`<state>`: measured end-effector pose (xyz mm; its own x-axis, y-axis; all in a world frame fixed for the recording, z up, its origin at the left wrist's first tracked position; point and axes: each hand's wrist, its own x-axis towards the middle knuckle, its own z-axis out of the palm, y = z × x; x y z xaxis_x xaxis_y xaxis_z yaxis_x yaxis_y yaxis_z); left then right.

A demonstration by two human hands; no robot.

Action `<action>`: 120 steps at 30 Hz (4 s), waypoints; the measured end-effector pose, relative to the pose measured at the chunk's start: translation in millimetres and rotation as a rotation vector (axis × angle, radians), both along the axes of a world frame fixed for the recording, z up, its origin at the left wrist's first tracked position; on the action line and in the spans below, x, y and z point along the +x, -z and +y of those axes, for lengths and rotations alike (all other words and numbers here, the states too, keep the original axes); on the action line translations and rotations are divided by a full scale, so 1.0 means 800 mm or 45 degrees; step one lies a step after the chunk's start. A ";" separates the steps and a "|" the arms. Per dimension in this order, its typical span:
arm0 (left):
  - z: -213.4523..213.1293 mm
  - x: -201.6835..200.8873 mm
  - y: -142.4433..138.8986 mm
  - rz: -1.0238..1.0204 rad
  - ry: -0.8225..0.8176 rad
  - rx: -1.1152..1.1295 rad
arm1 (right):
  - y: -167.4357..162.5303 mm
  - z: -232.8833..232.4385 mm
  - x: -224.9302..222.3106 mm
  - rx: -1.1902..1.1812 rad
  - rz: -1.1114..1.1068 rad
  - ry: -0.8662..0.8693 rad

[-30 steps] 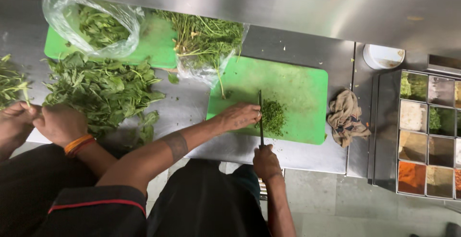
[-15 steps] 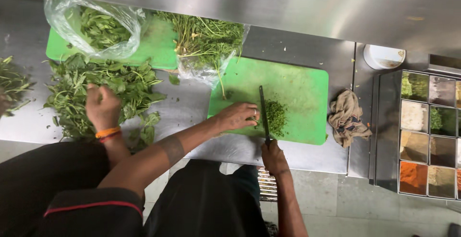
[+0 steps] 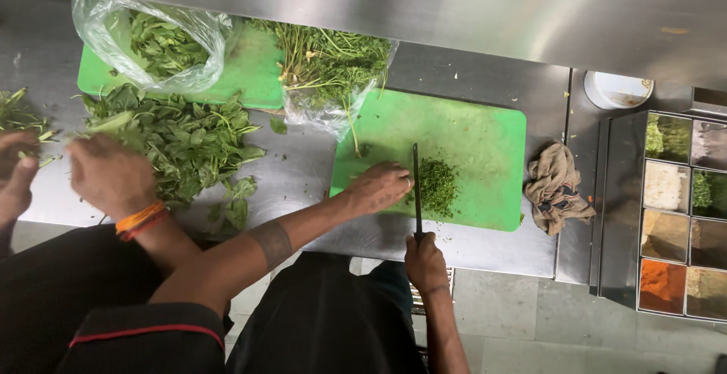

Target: The person strips leaves from herb stems and finely chops them on a green cutting board using a knife. A second person works alongside, also stripping leaves from stems. The chopped herbs accumulate on the board throughout the clip.

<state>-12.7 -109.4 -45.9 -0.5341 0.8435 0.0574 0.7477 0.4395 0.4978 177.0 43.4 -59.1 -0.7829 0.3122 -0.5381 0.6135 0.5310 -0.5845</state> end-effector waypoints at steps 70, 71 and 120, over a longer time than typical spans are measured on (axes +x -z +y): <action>-0.130 -0.070 -0.070 0.213 -1.498 0.267 | -0.039 -0.058 -0.151 0.408 0.670 -0.453; -0.135 -0.085 -0.064 0.291 -1.450 0.215 | -0.036 -0.064 -0.153 0.365 0.628 -0.448; -0.082 0.043 -0.113 -0.978 -2.097 0.996 | -0.050 -0.061 -0.138 0.210 1.009 -1.448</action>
